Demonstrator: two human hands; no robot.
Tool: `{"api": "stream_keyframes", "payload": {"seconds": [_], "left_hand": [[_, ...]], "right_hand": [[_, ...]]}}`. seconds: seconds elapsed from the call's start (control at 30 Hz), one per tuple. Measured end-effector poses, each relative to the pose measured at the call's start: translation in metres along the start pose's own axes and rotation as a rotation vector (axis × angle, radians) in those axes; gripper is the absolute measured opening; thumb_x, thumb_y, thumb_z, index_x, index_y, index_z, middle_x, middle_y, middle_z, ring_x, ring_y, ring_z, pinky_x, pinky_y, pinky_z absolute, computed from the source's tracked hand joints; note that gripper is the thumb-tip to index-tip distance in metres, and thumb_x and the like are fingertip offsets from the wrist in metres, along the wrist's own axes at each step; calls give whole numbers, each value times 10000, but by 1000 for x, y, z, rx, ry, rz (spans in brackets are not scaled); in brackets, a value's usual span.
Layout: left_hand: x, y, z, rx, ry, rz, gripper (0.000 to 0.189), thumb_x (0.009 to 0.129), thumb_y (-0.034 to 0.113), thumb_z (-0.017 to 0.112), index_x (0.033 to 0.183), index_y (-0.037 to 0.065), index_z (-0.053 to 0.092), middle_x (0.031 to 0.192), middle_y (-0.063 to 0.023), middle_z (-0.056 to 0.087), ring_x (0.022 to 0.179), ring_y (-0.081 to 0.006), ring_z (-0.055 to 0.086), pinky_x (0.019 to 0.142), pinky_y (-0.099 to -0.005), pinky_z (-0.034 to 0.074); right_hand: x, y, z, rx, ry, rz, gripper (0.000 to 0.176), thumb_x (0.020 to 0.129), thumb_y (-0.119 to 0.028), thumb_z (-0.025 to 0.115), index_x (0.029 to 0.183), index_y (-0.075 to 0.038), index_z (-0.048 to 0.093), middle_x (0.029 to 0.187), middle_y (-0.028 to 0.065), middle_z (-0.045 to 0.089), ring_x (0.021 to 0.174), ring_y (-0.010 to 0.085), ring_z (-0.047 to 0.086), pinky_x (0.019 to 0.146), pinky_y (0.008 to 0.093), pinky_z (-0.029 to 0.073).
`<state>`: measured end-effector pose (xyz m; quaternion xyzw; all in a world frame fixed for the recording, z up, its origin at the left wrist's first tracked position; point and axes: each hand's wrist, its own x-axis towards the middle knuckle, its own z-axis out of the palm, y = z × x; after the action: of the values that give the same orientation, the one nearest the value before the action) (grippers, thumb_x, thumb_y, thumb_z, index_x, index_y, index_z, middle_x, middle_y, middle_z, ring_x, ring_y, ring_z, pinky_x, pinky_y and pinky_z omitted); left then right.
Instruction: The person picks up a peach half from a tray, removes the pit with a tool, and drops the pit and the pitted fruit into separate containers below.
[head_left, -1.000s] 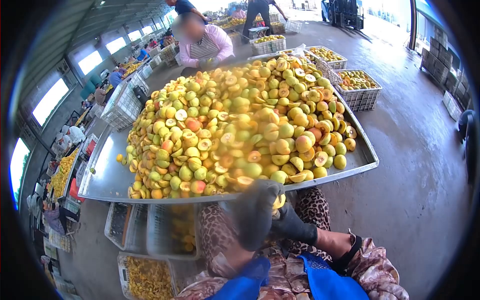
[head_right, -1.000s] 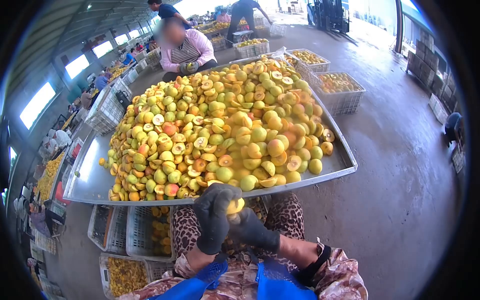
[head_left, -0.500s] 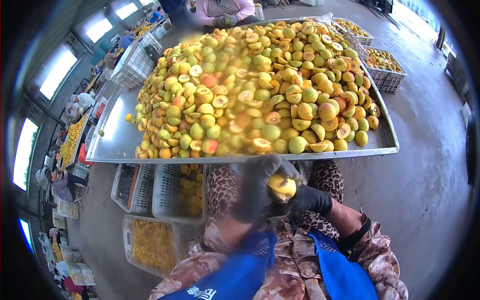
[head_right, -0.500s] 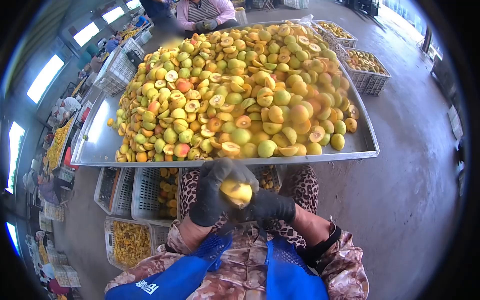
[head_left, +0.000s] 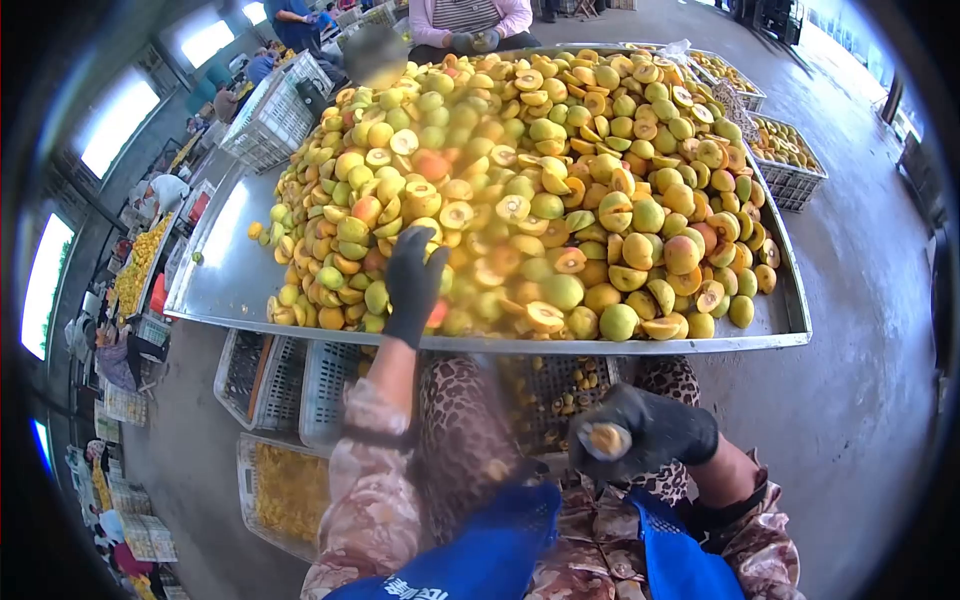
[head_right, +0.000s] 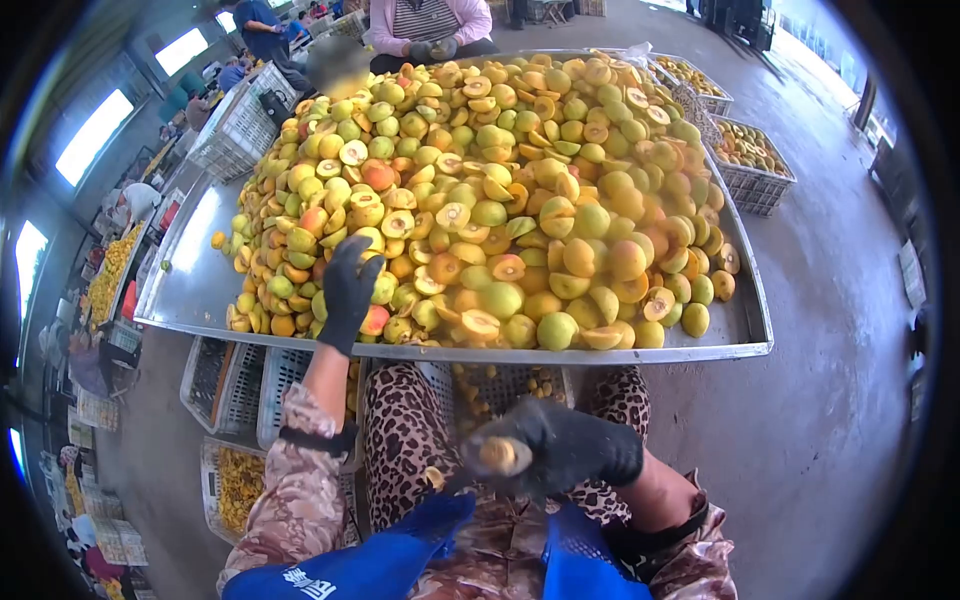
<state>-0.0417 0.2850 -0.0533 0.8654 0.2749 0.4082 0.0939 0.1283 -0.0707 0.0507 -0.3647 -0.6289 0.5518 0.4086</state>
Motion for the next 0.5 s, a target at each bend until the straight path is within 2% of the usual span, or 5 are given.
{"api": "stream_keyframes", "payload": {"seconds": [0.03,0.1,0.2,0.33,0.5], "left_hand": [[19,-4,19,103,-50,31,397,857,226,763,1199,50,665,1259,-151,656,1131,-370,640,957,-443,523],[49,-2,45,256,-224,-1,430,869,232,735,1247,71,609,1306,-142,620,1110,-362,659,904,-468,541],[80,11,60,495,-518,-126,417,860,245,732,1209,74,582,1322,-177,596,1045,-379,691,814,-502,563],[88,11,59,545,-568,-85,464,819,286,762,1196,87,581,1114,-168,661,988,-383,703,781,-506,570],[53,7,61,530,-435,77,278,762,296,798,898,70,710,1034,-143,671,919,-366,659,824,-505,530]], "right_hand": [[4,-25,-2,195,-106,-54,270,875,-222,795,1045,-38,694,905,89,727,740,219,659,738,361,538],[19,-56,4,470,-319,-296,279,944,-265,731,967,6,670,761,112,645,663,240,633,612,346,493],[19,-68,11,444,-454,-448,496,937,-413,732,1155,26,654,925,201,706,803,397,688,680,460,525],[17,-57,32,568,-502,-540,445,954,-363,707,1154,29,639,853,181,694,747,413,669,637,464,497],[22,-70,33,569,-727,-567,414,959,-328,684,1172,21,621,815,172,666,727,435,638,612,469,483]]}}
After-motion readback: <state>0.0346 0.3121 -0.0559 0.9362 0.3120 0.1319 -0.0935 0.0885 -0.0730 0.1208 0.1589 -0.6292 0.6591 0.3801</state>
